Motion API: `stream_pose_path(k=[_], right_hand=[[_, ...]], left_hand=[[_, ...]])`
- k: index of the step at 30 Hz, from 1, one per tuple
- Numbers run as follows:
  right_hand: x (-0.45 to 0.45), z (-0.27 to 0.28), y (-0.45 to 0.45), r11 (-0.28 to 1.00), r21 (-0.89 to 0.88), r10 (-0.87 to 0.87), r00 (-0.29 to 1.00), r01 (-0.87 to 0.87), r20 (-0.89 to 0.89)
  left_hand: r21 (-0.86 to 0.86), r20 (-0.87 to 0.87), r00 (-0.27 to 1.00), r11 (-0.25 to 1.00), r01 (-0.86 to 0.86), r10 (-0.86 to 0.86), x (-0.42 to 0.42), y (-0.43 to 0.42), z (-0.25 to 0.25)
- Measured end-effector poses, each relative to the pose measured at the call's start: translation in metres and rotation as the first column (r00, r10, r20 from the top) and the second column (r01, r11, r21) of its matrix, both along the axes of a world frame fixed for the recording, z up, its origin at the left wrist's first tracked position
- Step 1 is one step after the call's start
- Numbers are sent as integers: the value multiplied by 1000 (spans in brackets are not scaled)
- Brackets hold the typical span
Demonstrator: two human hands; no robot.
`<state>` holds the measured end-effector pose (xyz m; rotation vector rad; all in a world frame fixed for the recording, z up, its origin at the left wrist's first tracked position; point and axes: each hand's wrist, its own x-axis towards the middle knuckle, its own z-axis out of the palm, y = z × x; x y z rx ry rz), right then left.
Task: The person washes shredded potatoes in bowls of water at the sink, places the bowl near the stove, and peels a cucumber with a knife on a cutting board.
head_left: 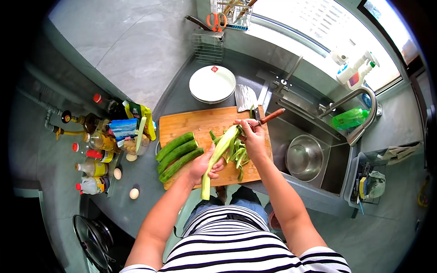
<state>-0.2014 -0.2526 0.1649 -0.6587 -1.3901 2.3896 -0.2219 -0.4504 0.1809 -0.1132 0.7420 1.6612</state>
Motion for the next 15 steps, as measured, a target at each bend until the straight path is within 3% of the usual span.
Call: stream_pose_path(k=[4, 7, 10, 14, 15], right_hand=[[-1, -9, -4, 996, -57, -64, 998, 64, 12], [-2, -17, -3, 998, -2, -65, 997, 65, 31], [-4, -45, 6, 976, 60, -215, 974, 211, 69], [4, -62, 19, 980, 179, -83, 997, 81, 4], [6, -71, 25, 947, 318, -46, 999, 46, -6]], left_hand=[[-17, -87, 996, 999, 32, -33, -1, -4, 1], [-36, -94, 995, 999, 37, -41, -3, -3, 3], [-51, -125, 992, 999, 17, -24, -3, -7, 0], [-100, -190, 982, 995, -8, -11, -5, -10, 5], [-117, -197, 980, 993, -16, -7, -5, -9, 5]])
